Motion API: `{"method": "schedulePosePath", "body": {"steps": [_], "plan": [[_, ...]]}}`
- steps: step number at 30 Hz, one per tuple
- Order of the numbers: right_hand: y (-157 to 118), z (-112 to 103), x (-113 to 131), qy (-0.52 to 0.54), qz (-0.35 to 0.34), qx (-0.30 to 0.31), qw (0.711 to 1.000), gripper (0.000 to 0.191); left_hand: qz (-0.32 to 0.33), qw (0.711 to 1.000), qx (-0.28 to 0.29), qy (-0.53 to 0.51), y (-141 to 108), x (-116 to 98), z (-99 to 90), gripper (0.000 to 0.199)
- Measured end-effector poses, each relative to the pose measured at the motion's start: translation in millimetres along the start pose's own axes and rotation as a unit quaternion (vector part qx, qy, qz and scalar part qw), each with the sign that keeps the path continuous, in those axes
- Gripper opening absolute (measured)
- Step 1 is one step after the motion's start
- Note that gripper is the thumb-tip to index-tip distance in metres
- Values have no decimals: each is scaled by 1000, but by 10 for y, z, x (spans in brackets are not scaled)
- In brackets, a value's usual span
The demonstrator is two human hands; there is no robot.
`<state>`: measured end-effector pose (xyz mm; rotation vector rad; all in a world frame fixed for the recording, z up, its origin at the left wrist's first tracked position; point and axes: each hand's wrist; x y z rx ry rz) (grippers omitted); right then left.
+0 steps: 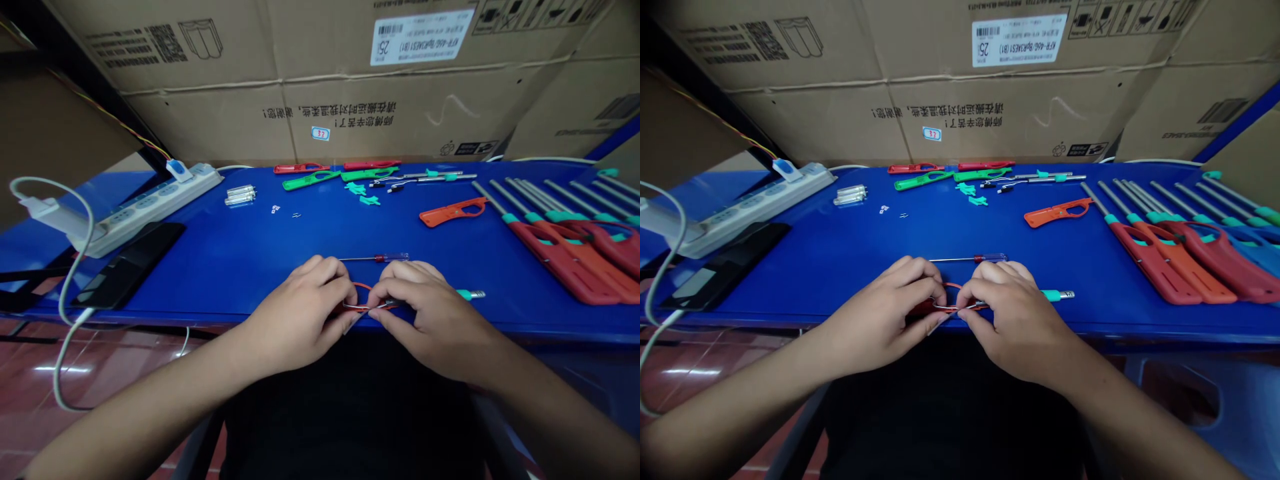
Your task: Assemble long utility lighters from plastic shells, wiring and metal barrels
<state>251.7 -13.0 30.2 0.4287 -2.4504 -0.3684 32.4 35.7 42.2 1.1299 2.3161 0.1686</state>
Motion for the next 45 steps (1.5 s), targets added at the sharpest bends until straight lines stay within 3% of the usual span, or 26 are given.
{"method": "schedulePosePath", "body": {"steps": [7, 15, 28, 45], "plan": [[18, -23, 47, -5, 25, 25, 999, 11, 74, 995, -48, 51, -158, 71, -11, 20], [41, -18, 77, -12, 29, 42, 999, 11, 15, 1000, -19, -10, -104, 8, -13, 18], [58, -10, 63, -8, 32, 45, 998, 11, -6, 999, 8, -39, -29, -3, -38, 10], [34, -15, 72, -2, 26, 30, 999, 12, 91, 992, -73, 39, -237, 128, -15, 20]]}}
Point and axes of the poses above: each hand's wrist, its own y-axis towards the middle knuckle, its own z-axis out of the palm, x = y × z, and after that the axes turned 14 degrees about -x, right-handed
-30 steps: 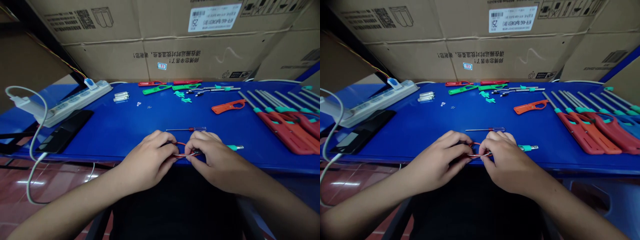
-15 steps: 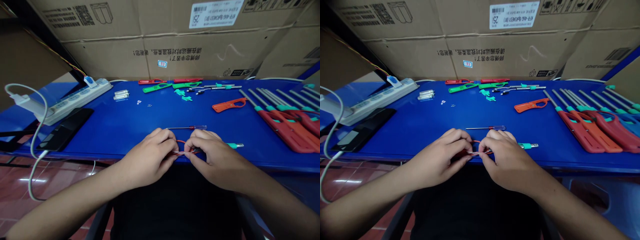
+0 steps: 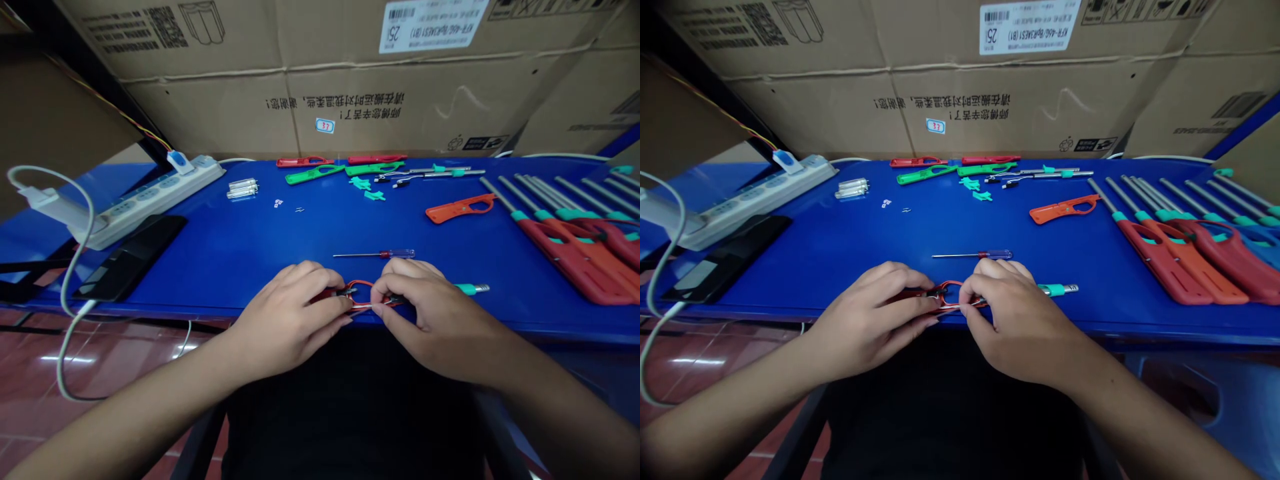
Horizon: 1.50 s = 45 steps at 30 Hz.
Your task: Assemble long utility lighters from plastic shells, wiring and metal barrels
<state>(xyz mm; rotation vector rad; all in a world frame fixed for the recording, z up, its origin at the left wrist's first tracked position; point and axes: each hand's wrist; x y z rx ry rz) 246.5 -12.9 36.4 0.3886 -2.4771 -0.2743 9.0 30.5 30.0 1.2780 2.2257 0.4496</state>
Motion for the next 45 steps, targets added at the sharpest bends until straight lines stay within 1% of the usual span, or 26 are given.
{"method": "schedulePosePath", "body": {"steps": [4, 9, 12, 14, 16, 20, 28, 33, 40, 45], "plan": [[18, -14, -7, 1, -6, 14, 1000, 12, 10, 1000, 4, 1, -23, 19, -19, 22], [28, -6, 3, -1, -2, 11, 1000, 13, 68, 997, 6, 48, -19, 25, -40, 23], [23, -2, -8, -3, 1, 13, 1000, 12, 79, 995, 19, 53, -4, 32, -44, 25], [17, -6, -24, -2, 1, 15, 1000, 11, 72, 996, 28, 44, 8, 46, -42, 25], [12, -17, -37, 0, 0, 22, 1000, 11, 51, 998, 33, 12, 19, 64, -37, 23], [15, -36, -32, -5, 6, 39, 999, 10, -18, 996, 58, -65, 46, 80, -34, 18], [49, -37, -4, -23, 12, 61, 998, 9, -72, 988, 87, -101, 112, 35, -30, 12], [49, -43, -4, -24, 12, 71, 997, 9, -89, 985, 90, -116, 134, 8, -32, 12], [29, -37, -14, -21, 1, 64, 998, 9, -108, 981, 93, -129, 169, 12, -14, 11], [33, -37, 0, -21, -2, 59, 998, 9, -107, 983, 93, -118, 181, -14, -25, 7]]}}
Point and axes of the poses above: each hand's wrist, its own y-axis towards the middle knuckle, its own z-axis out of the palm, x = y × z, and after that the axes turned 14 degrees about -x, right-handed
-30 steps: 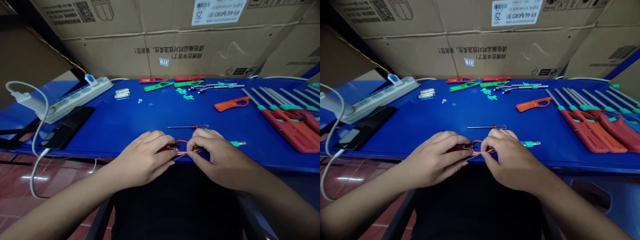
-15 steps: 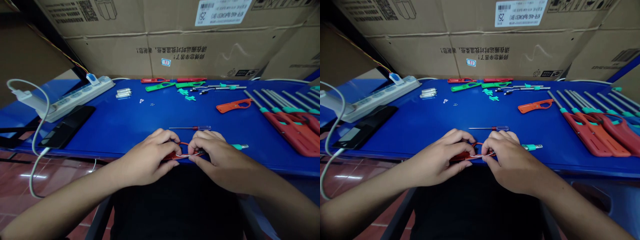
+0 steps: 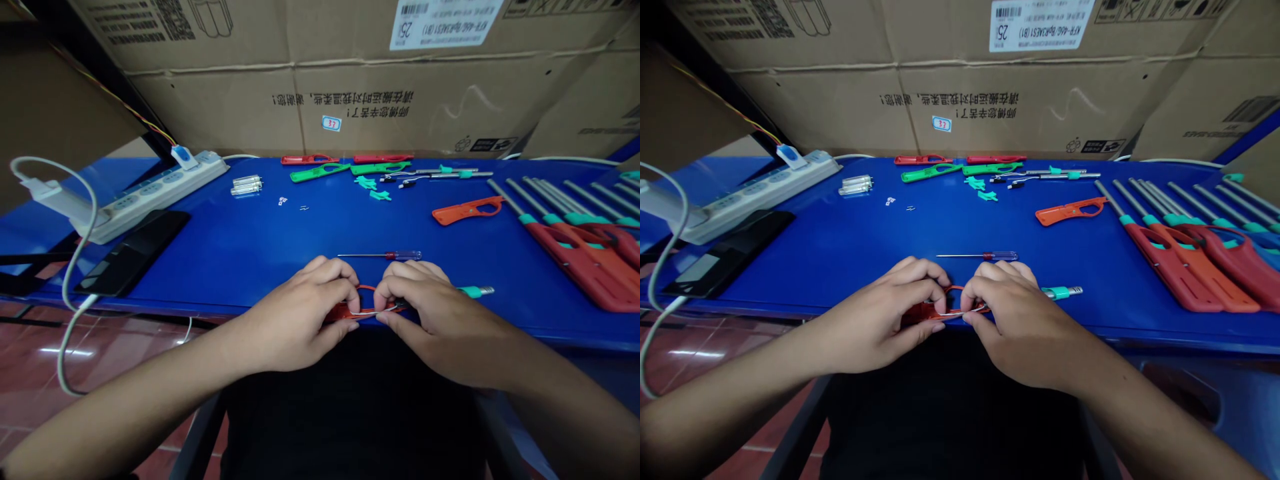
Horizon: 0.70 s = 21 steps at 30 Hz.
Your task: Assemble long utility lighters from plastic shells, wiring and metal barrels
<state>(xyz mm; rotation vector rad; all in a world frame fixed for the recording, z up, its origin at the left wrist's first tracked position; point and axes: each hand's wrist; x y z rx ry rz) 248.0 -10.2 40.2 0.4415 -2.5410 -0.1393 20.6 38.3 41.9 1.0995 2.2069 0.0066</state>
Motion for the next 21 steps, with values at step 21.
{"method": "schedulePosePath", "body": {"steps": [21], "plan": [[-108, 113, -70, 20, -104, -102, 989, 18, 165, 962, -105, 191, -258, 44, 101, 30]]}}
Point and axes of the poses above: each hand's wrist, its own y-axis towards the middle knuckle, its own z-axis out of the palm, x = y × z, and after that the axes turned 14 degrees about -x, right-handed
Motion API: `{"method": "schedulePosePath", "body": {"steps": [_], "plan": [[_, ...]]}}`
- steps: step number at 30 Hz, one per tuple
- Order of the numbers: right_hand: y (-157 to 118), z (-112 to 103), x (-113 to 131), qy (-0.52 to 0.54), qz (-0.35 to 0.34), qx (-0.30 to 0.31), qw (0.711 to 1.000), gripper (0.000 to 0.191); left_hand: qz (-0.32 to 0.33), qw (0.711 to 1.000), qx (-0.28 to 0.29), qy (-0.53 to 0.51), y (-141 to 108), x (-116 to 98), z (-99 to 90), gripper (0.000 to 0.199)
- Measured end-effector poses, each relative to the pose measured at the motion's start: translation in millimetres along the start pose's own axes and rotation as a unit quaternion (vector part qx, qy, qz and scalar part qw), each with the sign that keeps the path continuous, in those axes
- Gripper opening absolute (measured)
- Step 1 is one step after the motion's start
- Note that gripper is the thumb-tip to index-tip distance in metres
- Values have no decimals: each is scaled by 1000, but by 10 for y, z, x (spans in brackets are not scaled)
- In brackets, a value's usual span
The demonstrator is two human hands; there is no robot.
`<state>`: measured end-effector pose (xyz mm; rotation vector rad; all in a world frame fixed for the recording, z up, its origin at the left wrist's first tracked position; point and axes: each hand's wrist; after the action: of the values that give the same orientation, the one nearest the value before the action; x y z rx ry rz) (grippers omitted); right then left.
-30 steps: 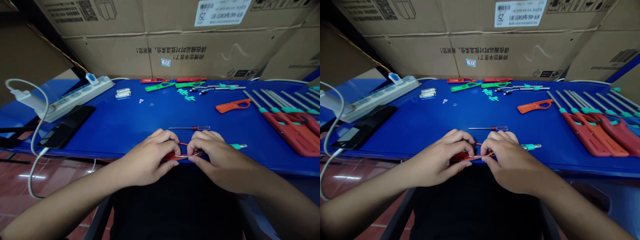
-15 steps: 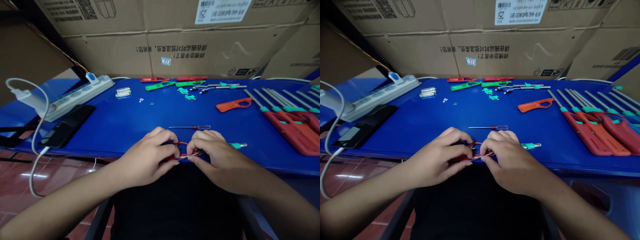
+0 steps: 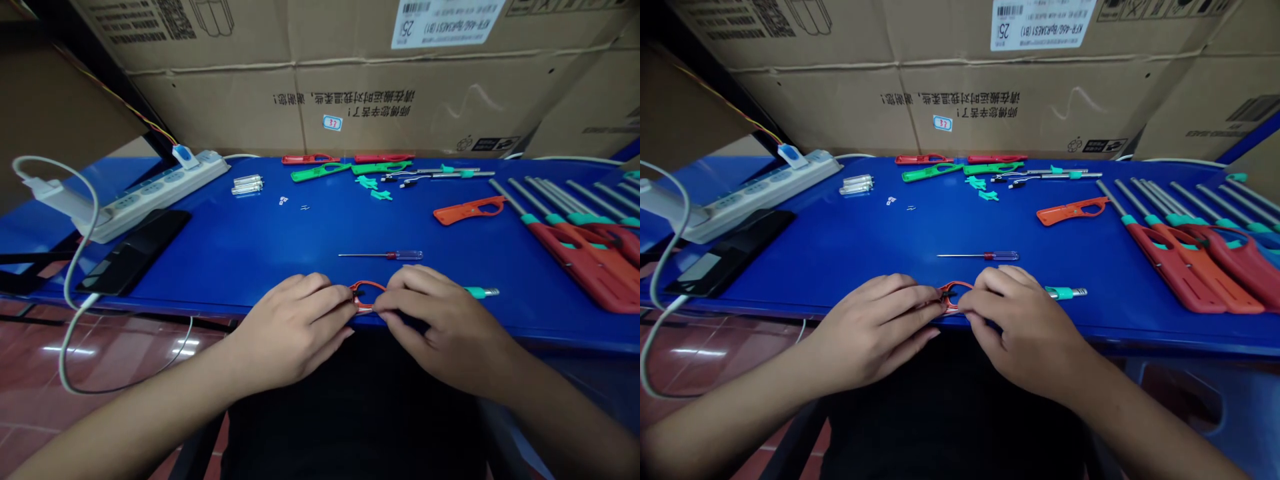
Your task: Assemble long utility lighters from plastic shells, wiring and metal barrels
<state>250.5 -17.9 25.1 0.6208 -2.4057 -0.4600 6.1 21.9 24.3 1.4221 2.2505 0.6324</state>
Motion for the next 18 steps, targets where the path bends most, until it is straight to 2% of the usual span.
{"method": "schedulePosePath", "body": {"steps": [5, 11, 15, 18], "plan": [[-49, 29, -22, -69, -72, -40, 994, 15, 4, 1000, -8, -3, 2, -5, -16, 30], [23, 0, -30, -133, -184, -23, 974, 15, -46, 997, -39, -46, -16, -21, 66, 27], [18, 23, -46, -100, -154, -30, 983, 14, -79, 992, -72, -70, 23, -54, 123, 14], [-3, 37, -58, -62, -115, -36, 991, 15, -100, 988, -81, -84, 51, -69, 132, 13]]}}
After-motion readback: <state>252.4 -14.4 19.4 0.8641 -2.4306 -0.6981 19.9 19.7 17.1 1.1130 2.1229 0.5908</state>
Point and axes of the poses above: each hand's wrist, its own y-axis towards the middle knuckle, its own z-axis out of the palm, x = y × z, and after that the axes turned 14 degrees about -x, right-handed
